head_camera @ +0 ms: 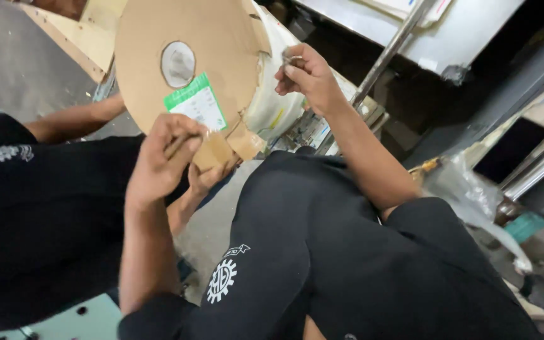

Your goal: Unpacking a large roll of label materials from cardboard and plastic protective packaging using a small blade.

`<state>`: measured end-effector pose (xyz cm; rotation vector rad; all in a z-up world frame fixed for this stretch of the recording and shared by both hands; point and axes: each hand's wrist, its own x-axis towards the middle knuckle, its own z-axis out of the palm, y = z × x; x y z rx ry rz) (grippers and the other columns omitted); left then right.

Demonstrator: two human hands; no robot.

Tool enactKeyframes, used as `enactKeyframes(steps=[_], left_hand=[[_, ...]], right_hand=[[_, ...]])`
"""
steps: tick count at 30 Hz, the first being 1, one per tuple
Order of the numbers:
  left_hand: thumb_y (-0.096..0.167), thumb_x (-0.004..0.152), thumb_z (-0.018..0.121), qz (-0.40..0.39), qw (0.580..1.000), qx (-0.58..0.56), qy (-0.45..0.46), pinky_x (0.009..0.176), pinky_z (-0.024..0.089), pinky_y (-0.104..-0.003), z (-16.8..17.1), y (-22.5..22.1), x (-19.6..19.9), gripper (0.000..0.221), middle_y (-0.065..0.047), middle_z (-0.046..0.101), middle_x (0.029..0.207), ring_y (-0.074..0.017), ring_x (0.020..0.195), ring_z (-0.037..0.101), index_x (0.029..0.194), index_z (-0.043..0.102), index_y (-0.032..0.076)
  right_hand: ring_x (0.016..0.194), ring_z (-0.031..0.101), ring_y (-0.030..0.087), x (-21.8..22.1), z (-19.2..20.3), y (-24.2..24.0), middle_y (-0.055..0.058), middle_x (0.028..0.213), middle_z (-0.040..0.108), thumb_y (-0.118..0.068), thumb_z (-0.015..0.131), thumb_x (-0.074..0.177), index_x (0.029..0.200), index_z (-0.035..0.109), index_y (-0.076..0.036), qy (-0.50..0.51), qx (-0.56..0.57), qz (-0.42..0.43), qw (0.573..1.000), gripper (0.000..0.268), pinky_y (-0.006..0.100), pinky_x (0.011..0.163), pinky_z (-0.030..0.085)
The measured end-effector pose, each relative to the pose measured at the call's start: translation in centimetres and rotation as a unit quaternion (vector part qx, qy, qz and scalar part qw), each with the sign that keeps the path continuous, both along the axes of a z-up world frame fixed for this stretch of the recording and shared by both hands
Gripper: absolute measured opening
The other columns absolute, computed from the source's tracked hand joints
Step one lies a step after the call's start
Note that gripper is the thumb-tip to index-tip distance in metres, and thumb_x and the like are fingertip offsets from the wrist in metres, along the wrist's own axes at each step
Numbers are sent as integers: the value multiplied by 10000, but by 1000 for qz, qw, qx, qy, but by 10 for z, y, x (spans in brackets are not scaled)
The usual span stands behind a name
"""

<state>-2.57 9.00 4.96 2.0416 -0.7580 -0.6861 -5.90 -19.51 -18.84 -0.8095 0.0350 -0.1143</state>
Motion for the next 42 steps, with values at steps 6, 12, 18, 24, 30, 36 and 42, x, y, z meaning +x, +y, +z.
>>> enactKeyframes(steps=[6,12,18,24,30,36,42], left_hand=[[-45,936,553,239,947,-151,151,906,518,-262,-77,72,-64,326,-14,658,1079,-119,1028,632,1235,635,55],[5,1001,455,295,914,-264,87,779,462,-227,-140,72,-109,269,-4,607,979,-95,887,561,1115,698,10],[136,1022,583,390,900,-190,27,682,388,-206,-132,55,-120,153,25,545,864,-53,773,473,1112,676,53],[132,965,682,505,788,-304,178,518,437,-294,-151,70,-80,182,-47,550,787,-157,642,556,1023,530,51],[37,872,608,477,714,-432,277,650,594,-360,-161,73,-48,415,-110,614,1005,-193,761,651,1273,512,-6],[61,828,610,502,668,-452,313,622,571,-369,-183,98,-34,575,-121,615,1159,-239,896,679,1361,396,40],[110,857,611,438,673,-466,372,654,614,-443,-182,116,-33,825,-227,493,1269,-376,1073,709,1528,176,-92]], right_hand=[[795,631,121,14,-2,0,26,971,600,-72,684,1023,1208,524,-31,14,-78,-14,997,248,309,762,597],[660,422,30,36,30,-9,-70,744,431,-59,839,913,1406,515,-27,-50,-325,-44,943,591,208,604,393],[652,433,47,45,30,-14,-34,708,476,-82,857,907,1325,677,-24,-28,-466,-100,879,459,237,608,387],[662,623,224,43,13,-18,113,841,684,-108,817,971,1242,662,-41,-184,-640,-238,707,319,362,617,502],[667,637,317,39,23,-10,114,764,649,-119,733,1046,1262,674,-27,-185,-696,-268,640,242,448,608,488],[691,660,314,32,47,20,133,818,673,-104,747,1015,1236,685,-83,-144,-744,-287,585,230,444,636,513],[691,703,261,21,66,38,137,832,727,-78,738,937,1155,731,-61,-23,-720,-267,640,218,395,654,549]])
